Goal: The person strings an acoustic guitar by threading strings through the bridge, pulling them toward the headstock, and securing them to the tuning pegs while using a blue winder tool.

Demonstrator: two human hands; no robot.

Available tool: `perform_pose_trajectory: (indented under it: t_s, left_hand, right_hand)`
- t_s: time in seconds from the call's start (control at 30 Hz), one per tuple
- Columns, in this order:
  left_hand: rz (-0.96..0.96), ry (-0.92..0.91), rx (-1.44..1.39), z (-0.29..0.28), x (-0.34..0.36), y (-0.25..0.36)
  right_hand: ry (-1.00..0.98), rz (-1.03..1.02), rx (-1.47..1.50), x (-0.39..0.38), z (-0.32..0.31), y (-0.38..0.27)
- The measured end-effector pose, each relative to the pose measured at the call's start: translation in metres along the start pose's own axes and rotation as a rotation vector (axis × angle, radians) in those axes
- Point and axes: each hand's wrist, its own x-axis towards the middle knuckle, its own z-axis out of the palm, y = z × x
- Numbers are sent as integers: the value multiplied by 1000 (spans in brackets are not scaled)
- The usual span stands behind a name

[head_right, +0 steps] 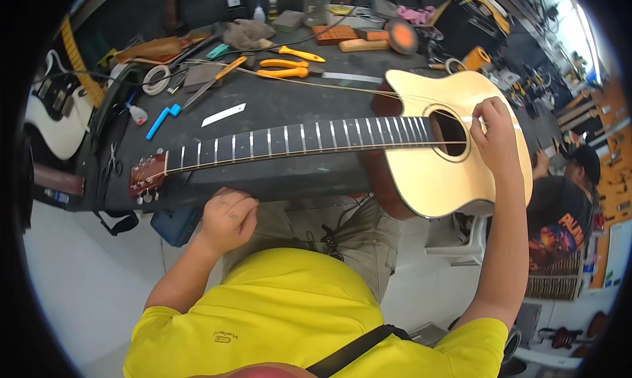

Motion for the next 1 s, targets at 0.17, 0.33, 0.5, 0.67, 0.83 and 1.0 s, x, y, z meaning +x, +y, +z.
perform_pose_trajectory:
  t_s: [0.17, 0.33, 0.5, 0.67, 0.83, 1.0]
  left_hand:
    - [-11, 36, 13, -1, -2, 3]
    - [-22, 68, 21, -4, 1, 8]
    - [-11, -141, -203, -68, 47, 28]
    - [-256, -164, -19, -133, 155, -49]
    - [-483, -533, 474, -66, 217, -164]
    - [-419, -682, 593, -46, 222, -181]
  right_hand:
    - [-39, -25, 29, 70, 26, -77]
    - [-109, -102, 38, 135, 63, -144]
    - [-198, -205, -52, 158, 102, -184]
    - [-206, -195, -11, 162, 94, -196]
    - [-261, -114, -8, 161, 95, -201]
    - [-198, -132, -53, 143, 74, -202]
